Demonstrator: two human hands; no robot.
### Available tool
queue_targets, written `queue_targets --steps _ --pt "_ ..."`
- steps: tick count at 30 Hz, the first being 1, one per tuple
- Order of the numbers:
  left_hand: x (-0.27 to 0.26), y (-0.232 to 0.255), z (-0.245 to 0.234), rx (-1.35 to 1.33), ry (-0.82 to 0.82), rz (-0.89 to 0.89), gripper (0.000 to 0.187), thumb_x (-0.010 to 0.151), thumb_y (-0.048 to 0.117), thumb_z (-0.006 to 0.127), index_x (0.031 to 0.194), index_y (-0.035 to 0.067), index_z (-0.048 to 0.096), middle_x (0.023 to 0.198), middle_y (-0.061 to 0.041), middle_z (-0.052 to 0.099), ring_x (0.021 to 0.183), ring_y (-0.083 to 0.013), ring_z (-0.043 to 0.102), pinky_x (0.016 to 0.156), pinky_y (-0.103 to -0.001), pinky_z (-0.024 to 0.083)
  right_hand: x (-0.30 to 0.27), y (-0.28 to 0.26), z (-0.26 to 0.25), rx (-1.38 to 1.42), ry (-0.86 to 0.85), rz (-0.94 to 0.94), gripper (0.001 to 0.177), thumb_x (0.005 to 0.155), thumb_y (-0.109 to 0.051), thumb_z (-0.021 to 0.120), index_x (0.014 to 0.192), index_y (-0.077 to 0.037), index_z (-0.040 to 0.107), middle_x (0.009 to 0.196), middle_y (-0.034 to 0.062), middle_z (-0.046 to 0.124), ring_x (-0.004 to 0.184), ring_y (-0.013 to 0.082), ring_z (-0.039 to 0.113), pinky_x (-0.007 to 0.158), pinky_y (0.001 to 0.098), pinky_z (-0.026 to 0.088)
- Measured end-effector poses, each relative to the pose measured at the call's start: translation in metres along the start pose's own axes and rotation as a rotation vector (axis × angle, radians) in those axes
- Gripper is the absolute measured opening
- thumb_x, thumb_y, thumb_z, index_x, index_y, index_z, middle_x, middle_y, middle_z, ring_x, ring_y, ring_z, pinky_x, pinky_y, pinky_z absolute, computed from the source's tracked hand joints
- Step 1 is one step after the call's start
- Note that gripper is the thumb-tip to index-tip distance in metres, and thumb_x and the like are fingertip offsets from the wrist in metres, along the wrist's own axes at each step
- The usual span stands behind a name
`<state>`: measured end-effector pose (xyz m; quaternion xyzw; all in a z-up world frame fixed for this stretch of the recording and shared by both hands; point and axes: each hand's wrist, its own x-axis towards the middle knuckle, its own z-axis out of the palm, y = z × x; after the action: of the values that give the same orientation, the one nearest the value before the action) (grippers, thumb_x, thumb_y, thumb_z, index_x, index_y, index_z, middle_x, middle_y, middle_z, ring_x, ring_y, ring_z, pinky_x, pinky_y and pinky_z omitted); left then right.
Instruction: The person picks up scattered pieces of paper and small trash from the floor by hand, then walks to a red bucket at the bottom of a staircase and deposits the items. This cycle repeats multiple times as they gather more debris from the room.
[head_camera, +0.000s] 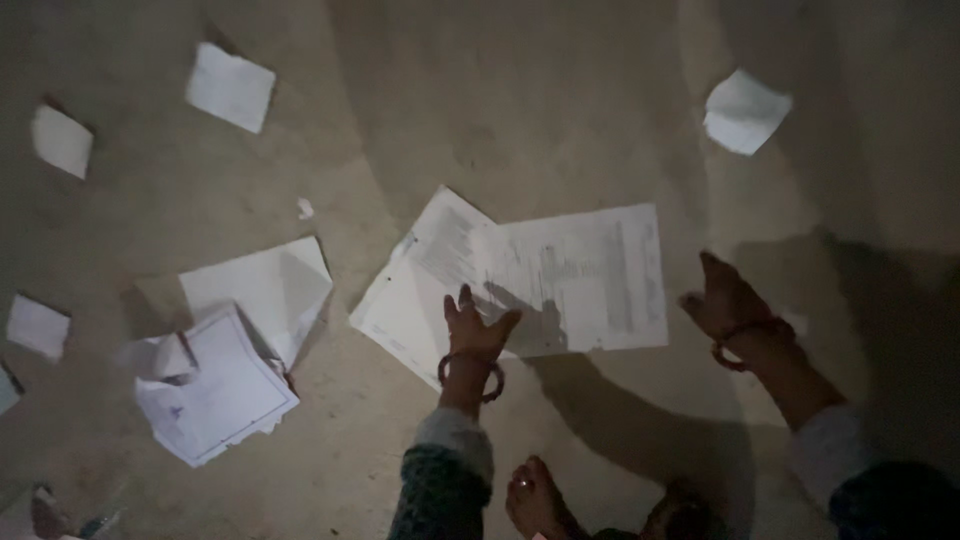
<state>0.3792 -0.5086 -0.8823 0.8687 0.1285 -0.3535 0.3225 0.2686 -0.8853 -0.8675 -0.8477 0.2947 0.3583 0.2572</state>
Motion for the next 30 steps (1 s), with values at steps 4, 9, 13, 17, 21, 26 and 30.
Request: queue_targets --steps 4,9,13,17,21,26,30 --pt "0.012 0.036 0.027 0.104 -0.072 -0.158 0.134 0.077 0.057 0.091 0.160 0.001 0.003 0.162 -0.032 0.007 0.148 -0.0500 0.020 0.121 -0.046 0.029 0.008 -0.042 0.051 0.108 0.098 0.110 0.101 0.087 -0.033 0.075 0.163 -0.001 0.016 0.165 0.0214 0.029 0.151 0.0365 0.033 0.124 0.0407 0.032" --pt "-0.006 0.071 0.040 -0.072 -0.035 -0.338 0.132 0.065 0.043 0.089 0.159 0.007 0.003 0.165 -0.019 0.016 0.134 -0.0415 0.049 0.103 -0.041 0.055 -0.003 -0.061 0.091 0.052 0.230 0.089 0.105 0.081 -0.035 0.085 0.154 0.001 0.018 0.163 0.0287 0.020 0.149 0.0451 0.020 0.116 0.0474 0.024" --pt "0.013 0.056 0.057 -0.033 -0.196 -0.259 0.074 0.078 0.042 0.072 0.141 0.008 0.054 0.120 -0.022 0.072 0.105 -0.0346 0.072 0.090 -0.043 0.060 -0.008 -0.054 0.076 0.407 0.205 0.157 0.111 0.079 -0.025 0.082 0.166 -0.005 0.017 0.140 0.0235 0.060 0.128 0.0361 0.056 0.112 0.0433 0.045" --pt "0.014 0.038 0.065 0.053 -0.205 -0.065 0.050 0.081 0.047 0.069 0.116 0.013 0.080 0.102 -0.013 0.079 0.094 -0.0280 0.075 0.086 -0.041 0.059 -0.022 -0.058 0.043 0.646 0.029 0.360 0.076 0.086 -0.032 0.080 0.149 -0.005 0.049 0.133 0.0172 0.067 0.122 0.0283 0.062 0.106 0.0402 0.050" --pt "0.007 0.048 0.052 0.084 -0.206 0.062 0.064 0.077 0.046 0.079 0.128 0.008 0.067 0.110 -0.018 0.075 0.102 -0.0303 0.073 0.090 -0.040 0.059 -0.037 -0.053 0.024 0.584 -0.008 0.218 0.056 0.085 -0.023 0.076 0.139 -0.012 0.065 0.138 0.0084 0.067 0.124 0.0256 0.062 0.105 0.0389 0.049" --pt "-0.040 0.058 0.032 0.129 -0.225 -0.099 0.099 0.071 0.036 0.089 0.151 0.006 0.038 0.142 -0.026 0.052 0.122 -0.0380 0.062 0.098 -0.042 0.057 -0.053 -0.048 0.019 0.562 -0.060 0.217 0.063 0.086 -0.032 0.077 0.143 -0.013 0.059 0.139 0.0094 0.063 0.126 0.0255 0.060 0.106 0.0375 0.047" --pt "-0.054 0.047 0.035 0.095 -0.182 -0.079 0.121 0.067 0.033 0.094 0.159 0.004 0.020 0.155 -0.026 0.039 0.134 -0.0408 0.052 0.103 -0.043 0.053 -0.034 -0.046 0.049 0.371 -0.040 0.071 0.069 0.086 -0.037 0.077 0.145 -0.008 0.055 0.138 0.0114 0.064 0.124 0.0259 0.061 0.106 0.0379 0.046"
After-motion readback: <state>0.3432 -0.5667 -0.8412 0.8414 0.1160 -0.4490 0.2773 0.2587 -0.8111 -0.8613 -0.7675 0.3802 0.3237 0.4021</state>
